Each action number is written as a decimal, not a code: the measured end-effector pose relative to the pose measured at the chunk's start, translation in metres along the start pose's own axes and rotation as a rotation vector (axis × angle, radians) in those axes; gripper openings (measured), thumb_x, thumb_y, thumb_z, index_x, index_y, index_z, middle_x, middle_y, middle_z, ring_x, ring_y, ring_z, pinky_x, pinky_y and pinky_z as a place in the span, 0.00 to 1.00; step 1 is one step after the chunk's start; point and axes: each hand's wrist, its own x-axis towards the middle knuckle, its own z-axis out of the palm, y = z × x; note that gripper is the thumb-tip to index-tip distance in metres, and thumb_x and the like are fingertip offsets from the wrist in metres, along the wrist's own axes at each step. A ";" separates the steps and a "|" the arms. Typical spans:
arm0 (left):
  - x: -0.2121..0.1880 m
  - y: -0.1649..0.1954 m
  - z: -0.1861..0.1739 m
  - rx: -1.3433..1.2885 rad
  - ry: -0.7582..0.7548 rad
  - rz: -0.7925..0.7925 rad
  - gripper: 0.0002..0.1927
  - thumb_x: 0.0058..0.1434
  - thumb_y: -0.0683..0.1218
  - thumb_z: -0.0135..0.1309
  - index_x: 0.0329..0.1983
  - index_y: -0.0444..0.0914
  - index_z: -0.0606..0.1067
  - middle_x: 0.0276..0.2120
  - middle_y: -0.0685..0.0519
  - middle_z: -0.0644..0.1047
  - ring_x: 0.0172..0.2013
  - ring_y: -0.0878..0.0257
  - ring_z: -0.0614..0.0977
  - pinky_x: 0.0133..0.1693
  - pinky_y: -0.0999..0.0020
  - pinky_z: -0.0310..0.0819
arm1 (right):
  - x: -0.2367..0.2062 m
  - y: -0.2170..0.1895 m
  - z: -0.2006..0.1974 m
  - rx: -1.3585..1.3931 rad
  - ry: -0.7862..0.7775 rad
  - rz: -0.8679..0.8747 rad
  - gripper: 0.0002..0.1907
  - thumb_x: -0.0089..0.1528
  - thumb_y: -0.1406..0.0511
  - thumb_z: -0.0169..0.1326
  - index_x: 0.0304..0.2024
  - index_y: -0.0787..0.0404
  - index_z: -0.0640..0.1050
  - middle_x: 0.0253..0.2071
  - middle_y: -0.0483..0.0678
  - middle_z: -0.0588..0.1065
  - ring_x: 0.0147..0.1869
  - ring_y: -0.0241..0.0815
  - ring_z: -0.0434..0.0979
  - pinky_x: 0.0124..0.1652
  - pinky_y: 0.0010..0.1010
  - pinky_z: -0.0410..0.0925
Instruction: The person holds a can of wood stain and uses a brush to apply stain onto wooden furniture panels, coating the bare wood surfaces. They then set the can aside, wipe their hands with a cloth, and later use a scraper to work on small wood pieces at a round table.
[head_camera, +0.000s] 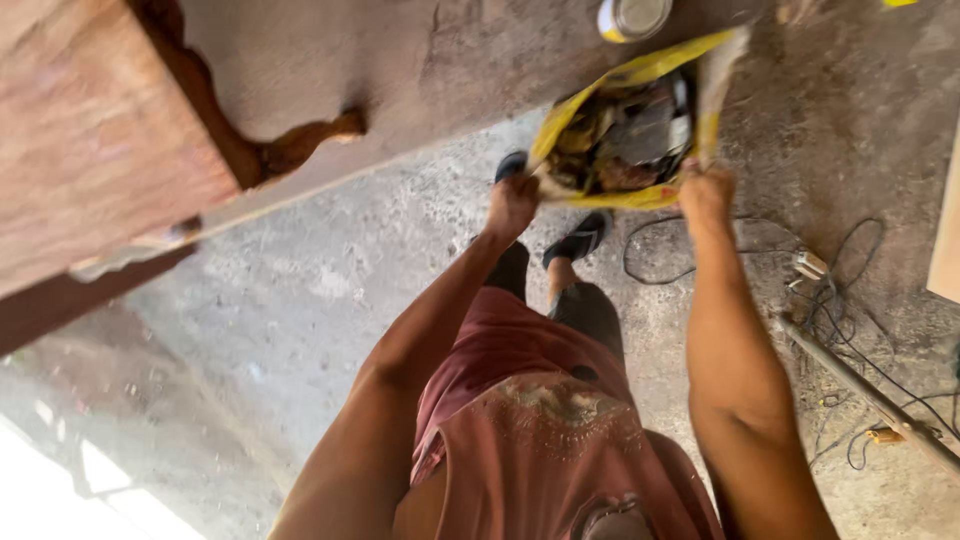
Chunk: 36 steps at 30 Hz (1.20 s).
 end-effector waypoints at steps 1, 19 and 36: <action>-0.008 0.002 -0.006 -0.422 -0.073 -0.418 0.11 0.68 0.45 0.52 0.36 0.32 0.79 0.23 0.42 0.79 0.24 0.54 0.79 0.26 0.58 0.74 | -0.001 0.004 0.001 -0.055 0.008 0.023 0.21 0.69 0.57 0.57 0.36 0.73 0.77 0.27 0.53 0.77 0.25 0.46 0.79 0.25 0.41 0.73; -0.012 0.020 0.013 0.209 -0.394 -0.209 0.14 0.63 0.48 0.52 0.45 0.35 0.79 0.38 0.40 0.81 0.39 0.47 0.84 0.39 0.54 0.79 | 0.034 -0.010 -0.004 -0.527 -0.059 -0.309 0.26 0.69 0.51 0.60 0.34 0.70 0.80 0.33 0.69 0.77 0.38 0.66 0.79 0.40 0.50 0.70; -0.154 0.224 -0.144 -0.359 0.225 -0.132 0.21 0.74 0.52 0.46 0.27 0.36 0.72 0.17 0.52 0.71 0.18 0.62 0.73 0.22 0.63 0.67 | -0.110 -0.064 -0.136 0.144 -0.579 -0.631 0.17 0.65 0.60 0.62 0.27 0.64 0.76 0.24 0.43 0.75 0.23 0.32 0.71 0.23 0.29 0.60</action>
